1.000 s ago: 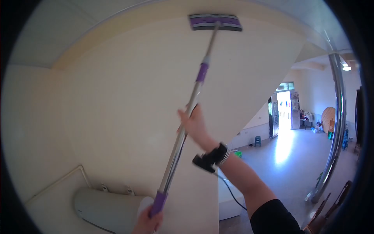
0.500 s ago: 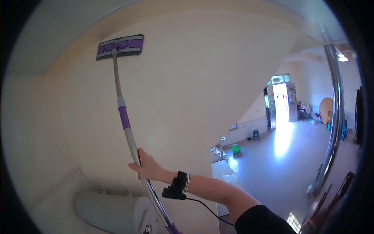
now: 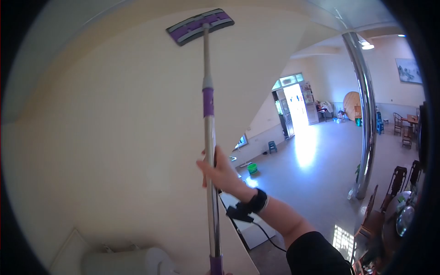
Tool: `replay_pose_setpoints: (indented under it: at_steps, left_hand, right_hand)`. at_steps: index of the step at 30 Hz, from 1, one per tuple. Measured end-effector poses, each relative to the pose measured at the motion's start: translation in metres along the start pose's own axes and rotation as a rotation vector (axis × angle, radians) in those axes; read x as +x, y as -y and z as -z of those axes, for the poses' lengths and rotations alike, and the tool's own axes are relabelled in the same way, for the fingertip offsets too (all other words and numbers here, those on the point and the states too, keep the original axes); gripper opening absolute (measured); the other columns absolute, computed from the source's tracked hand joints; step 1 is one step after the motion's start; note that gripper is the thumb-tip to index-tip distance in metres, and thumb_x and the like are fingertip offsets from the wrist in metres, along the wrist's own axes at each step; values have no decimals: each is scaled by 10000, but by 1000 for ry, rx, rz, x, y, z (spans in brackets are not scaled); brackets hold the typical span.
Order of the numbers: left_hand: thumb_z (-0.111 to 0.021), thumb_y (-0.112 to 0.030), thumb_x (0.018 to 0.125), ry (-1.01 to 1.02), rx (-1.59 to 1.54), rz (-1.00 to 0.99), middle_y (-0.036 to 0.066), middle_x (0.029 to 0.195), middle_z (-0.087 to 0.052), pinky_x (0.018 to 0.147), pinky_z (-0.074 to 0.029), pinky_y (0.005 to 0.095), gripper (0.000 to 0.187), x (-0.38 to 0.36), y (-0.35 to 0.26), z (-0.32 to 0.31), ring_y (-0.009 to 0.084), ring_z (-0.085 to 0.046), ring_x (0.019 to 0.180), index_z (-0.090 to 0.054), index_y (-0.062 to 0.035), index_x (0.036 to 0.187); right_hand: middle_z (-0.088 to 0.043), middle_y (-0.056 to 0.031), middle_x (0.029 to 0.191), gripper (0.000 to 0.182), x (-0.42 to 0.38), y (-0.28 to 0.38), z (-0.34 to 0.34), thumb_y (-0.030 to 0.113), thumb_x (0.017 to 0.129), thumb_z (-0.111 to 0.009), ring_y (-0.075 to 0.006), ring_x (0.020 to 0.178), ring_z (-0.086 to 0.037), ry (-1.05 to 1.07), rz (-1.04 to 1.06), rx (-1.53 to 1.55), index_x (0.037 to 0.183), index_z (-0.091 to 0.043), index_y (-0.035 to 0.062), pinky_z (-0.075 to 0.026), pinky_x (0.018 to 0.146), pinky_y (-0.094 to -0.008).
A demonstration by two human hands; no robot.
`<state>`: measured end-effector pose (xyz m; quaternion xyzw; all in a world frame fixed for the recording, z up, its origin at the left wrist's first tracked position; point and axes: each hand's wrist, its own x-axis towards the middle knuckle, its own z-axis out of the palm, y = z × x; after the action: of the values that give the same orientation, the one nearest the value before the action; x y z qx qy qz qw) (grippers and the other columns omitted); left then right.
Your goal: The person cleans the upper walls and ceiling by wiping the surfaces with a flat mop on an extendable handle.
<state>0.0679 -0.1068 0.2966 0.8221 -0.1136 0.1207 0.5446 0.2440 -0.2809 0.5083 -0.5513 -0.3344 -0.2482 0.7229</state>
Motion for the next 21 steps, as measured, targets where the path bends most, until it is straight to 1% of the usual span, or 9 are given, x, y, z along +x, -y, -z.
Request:
replay_pose_setpoints:
  at_steps: [2,4,6,8,11,15,17,18,21]
  left_hand:
    - [-597,-189,867,193,-170,186,0,532,-477,343,-339,246,198,24,-48,4,93,-427,376,-478,-59,774]
    - [-584,-196,875,233,-133,165,9,519,-485,336,-341,242,212,48,-75,8,92,-427,355,-471,-55,764]
    - [-602,-209,862,282,-167,142,10,561,-498,361,-353,243,206,71,-110,10,88,-440,398,-516,-22,859]
    - [-542,-178,897,397,-108,143,23,573,-465,392,-360,252,168,98,-127,7,104,-463,428,-448,-41,876]
    - [-556,-213,897,469,-149,148,26,568,-458,386,-357,251,211,130,-158,1,104,-450,418,-430,-44,881]
    - [-567,-231,891,471,-142,160,19,568,-453,383,-351,243,232,159,-180,17,96,-437,412,-432,-44,881]
    - [-575,-224,883,411,-60,145,8,562,-452,380,-344,237,227,158,-183,27,88,-423,406,-438,-44,867]
    - [-618,-238,858,398,-23,159,-5,554,-434,364,-340,236,266,152,-182,31,74,-416,398,-463,-25,894]
    - [-628,-220,847,414,25,209,3,559,-451,369,-344,240,264,132,-155,62,74,-415,395,-470,-19,911]
  right_hand:
    - [-465,-34,674,319,22,13,24,179,881,-572,-133,441,-537,-88,13,-41,1057,-373,3,-435,388,-253]
    - [-472,-42,683,327,47,25,46,216,872,-586,-142,444,-537,-172,0,-100,1024,-386,7,-431,384,-260]
    - [-477,-47,691,331,71,34,70,234,865,-596,-148,449,-539,-225,-10,-144,1003,-394,11,-431,383,-264]
    - [-491,-57,710,352,92,45,94,262,847,-618,-155,454,-542,-324,3,-168,966,-403,11,-434,386,-270]
    - [-504,-68,730,381,115,61,125,277,825,-642,-161,457,-542,-342,29,-161,938,-405,1,-439,393,-275]
    - [-521,-82,747,431,145,64,138,294,807,-661,-168,488,-562,-381,11,-166,956,-401,-17,-458,415,-286]
    - [-531,-101,763,489,159,58,144,316,796,-673,-181,527,-587,-474,41,-277,988,-391,-34,-484,446,-298]
    - [-537,-106,754,567,166,56,147,336,788,-681,-190,547,-598,-523,63,-261,1060,-372,-54,-493,451,-306]
    - [-540,-107,739,560,166,51,136,341,793,-678,-191,494,-581,-583,32,-155,1052,-391,-64,-478,406,-304]
